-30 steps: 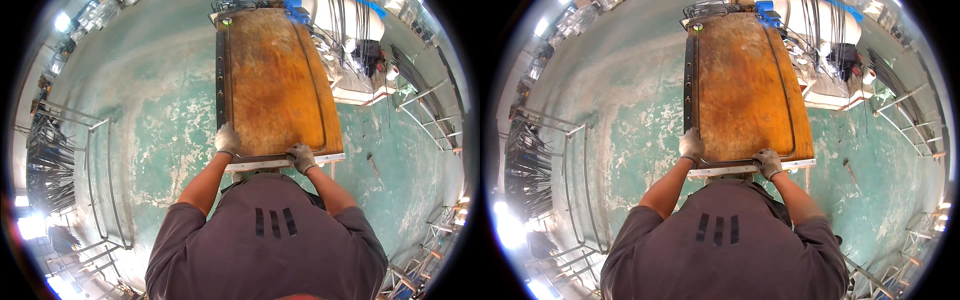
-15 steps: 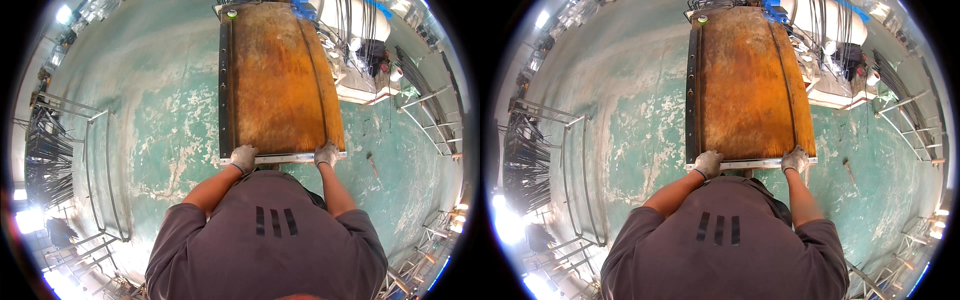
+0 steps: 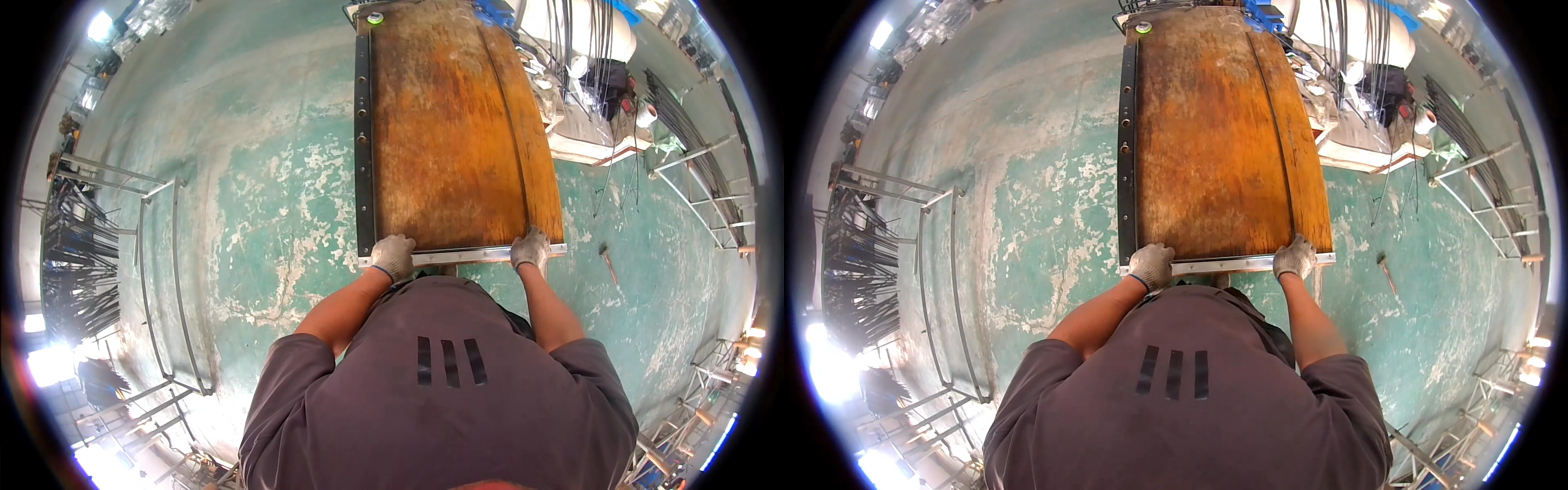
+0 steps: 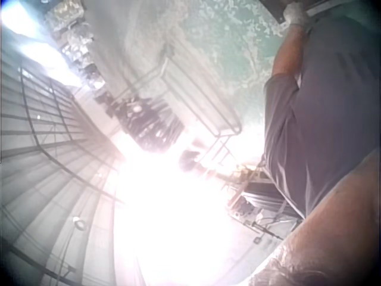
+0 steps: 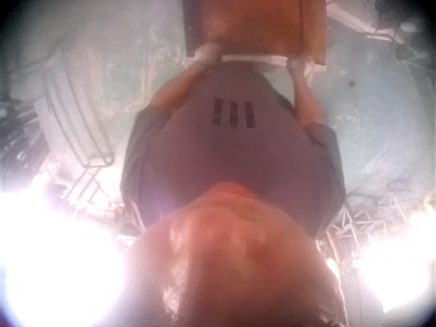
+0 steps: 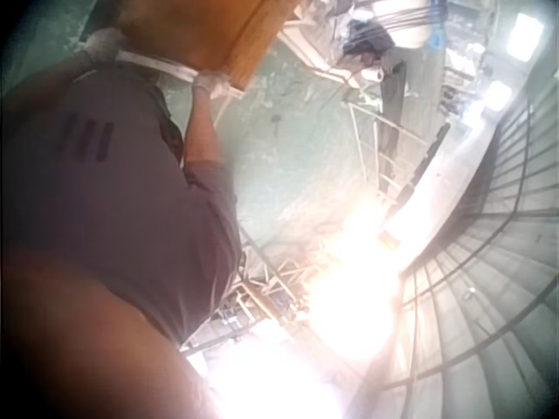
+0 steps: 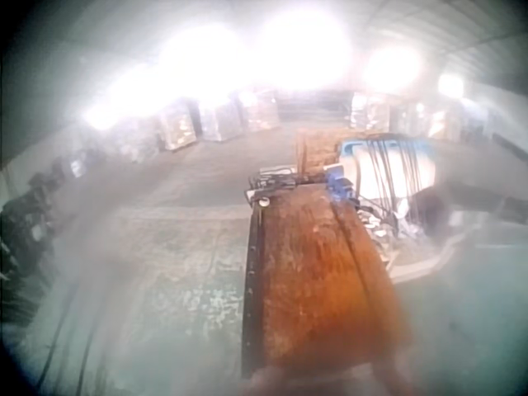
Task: The person picks up bundles of metal rods from a rack and places them into a cutting machine. After cutting, the person removes the rods and measures them against a wooden board using a tape measure. The person then returns to the rack to repeat the process with additional bundles.
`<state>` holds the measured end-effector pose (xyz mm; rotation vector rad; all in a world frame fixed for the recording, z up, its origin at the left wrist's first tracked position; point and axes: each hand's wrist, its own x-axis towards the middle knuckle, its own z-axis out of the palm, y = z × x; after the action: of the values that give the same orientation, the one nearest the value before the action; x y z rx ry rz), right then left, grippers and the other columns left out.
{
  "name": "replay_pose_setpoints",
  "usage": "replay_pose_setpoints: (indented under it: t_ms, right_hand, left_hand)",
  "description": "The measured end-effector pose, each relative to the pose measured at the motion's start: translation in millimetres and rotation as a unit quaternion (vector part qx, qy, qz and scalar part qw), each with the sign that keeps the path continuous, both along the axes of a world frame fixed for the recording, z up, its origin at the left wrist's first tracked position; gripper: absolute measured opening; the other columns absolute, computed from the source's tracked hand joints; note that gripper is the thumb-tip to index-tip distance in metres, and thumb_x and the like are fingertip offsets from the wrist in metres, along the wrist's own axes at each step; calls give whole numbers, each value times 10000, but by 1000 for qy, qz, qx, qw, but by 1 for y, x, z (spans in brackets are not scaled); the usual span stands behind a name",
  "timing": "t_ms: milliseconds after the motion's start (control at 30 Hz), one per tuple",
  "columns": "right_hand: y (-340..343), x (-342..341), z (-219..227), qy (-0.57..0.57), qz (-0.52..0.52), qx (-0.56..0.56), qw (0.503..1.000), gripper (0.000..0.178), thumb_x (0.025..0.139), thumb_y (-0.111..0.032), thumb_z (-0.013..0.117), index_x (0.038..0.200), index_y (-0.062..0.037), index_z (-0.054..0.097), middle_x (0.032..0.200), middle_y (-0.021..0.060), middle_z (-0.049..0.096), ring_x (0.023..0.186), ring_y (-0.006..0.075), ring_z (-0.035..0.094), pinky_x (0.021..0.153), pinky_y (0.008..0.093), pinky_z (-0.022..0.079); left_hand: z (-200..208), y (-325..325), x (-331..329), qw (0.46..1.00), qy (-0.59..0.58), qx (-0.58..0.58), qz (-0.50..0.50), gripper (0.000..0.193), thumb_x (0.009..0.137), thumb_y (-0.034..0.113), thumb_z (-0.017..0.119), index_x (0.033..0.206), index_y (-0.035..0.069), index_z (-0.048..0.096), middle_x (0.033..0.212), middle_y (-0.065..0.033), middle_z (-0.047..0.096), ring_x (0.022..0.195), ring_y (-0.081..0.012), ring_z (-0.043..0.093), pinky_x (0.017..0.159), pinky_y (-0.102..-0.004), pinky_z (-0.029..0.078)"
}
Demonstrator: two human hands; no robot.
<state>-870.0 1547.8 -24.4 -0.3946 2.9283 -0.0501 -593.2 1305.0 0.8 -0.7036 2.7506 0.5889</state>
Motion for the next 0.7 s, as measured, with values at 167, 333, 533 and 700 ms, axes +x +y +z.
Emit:
replay_pose_setpoints:
  t_ms: [167,333,533,700]
  right_hand:
    - [1,-4,1,-20,2,8,1000,493,942,-292,727,1377,-92,609,1343,192,660,1311,387,595,1095,521,491]
    - [0,4,-1,0,-12,-13,1000,532,928,-269,732,1418,-104,606,1366,194,648,1314,392,590,1105,525,486]
    - [-28,47,2,51,-33,-59,996,602,912,-318,767,1432,-80,576,1427,191,587,1374,408,509,1160,535,418]
    - [-90,123,15,20,95,-91,991,658,848,-344,794,1411,-65,599,1453,172,573,1406,419,477,1208,552,363]
  left_hand:
    - [1,-2,-7,1000,-25,14,8,185,883,190,638,980,95,764,1064,-195,744,1060,-389,724,909,-519,588]
    - [2,-2,-5,994,-7,81,78,190,903,203,652,1025,90,746,1035,-173,751,1062,-392,715,898,-522,572]
    - [38,-27,4,980,144,106,92,161,933,176,698,1044,68,739,1043,-161,753,1011,-375,720,875,-482,577]
    - [38,-101,27,962,172,171,124,187,922,185,713,1065,67,740,1054,-157,748,1032,-387,715,886,-492,573]
